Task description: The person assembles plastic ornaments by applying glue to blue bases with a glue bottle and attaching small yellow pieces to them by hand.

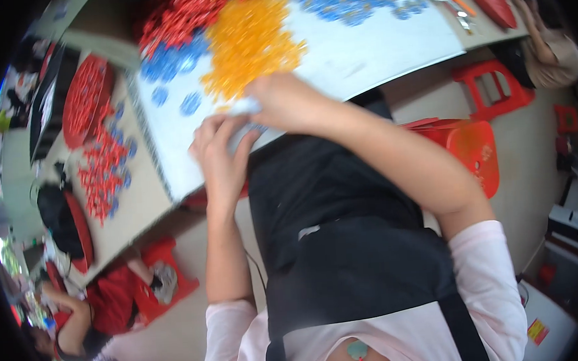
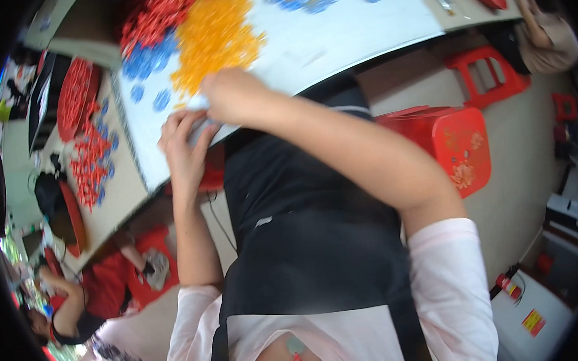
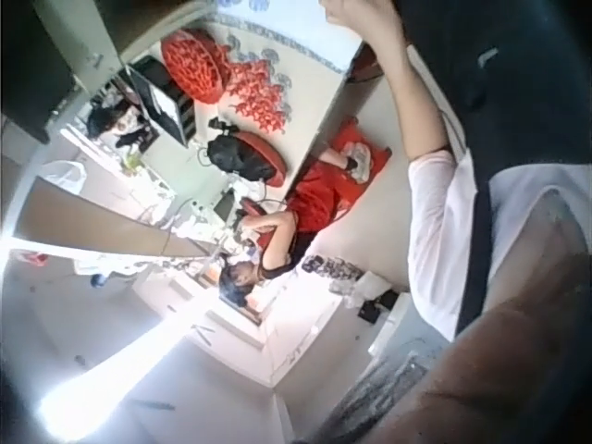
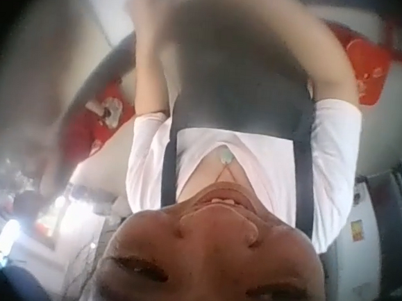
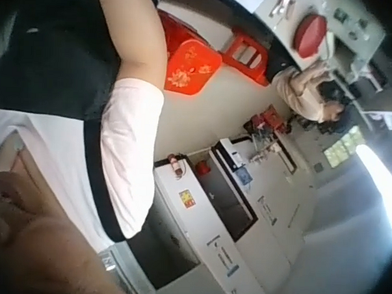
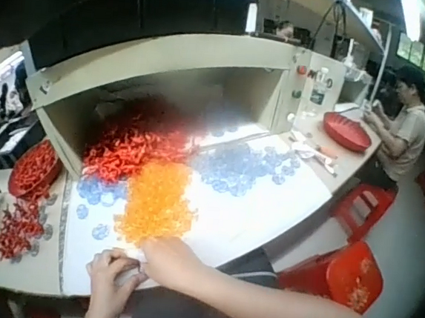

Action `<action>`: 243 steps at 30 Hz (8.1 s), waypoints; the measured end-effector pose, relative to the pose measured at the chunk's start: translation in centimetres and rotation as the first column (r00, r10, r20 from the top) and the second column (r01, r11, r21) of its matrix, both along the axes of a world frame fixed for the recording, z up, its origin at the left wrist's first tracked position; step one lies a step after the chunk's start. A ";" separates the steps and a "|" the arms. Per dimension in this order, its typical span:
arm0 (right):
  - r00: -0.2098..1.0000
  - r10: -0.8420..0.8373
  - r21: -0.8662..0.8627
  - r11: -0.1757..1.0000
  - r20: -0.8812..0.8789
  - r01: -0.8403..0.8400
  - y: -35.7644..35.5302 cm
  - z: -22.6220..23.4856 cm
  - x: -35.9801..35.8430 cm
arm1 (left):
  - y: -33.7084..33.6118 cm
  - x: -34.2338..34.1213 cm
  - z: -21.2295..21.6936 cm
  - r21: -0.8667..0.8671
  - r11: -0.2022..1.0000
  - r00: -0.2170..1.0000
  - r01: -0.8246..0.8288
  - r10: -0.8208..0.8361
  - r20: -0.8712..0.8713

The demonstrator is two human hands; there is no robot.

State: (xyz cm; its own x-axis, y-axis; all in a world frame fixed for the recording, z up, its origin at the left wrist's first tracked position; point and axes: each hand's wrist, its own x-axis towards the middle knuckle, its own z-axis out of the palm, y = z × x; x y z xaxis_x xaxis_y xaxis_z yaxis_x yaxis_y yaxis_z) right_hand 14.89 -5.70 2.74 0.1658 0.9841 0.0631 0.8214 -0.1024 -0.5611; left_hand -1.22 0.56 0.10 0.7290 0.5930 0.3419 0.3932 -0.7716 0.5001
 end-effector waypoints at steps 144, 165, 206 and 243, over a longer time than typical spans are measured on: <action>0.198 0.134 0.233 0.717 -0.971 0.657 -12.1 -1.9 1.4 | 9.6 -0.9 2.4 -0.416 0.898 0.977 -0.142 0.195 0.086; 0.153 0.133 0.198 0.785 -0.979 0.587 -11.2 -1.6 0.7 | 1.0 0.4 0.7 -0.139 0.982 0.992 0.127 -0.126 0.016; 0.152 0.078 0.150 0.820 -0.985 0.553 -10.8 -2.5 0.6 | 0.3 -1.1 0.7 -0.214 0.972 0.991 -0.093 0.112 0.078; 0.349 -0.171 0.034 0.859 -0.921 0.510 -9.6 -0.6 0.7 | -4.2 3.7 2.7 -0.794 0.450 0.862 0.409 0.097 0.498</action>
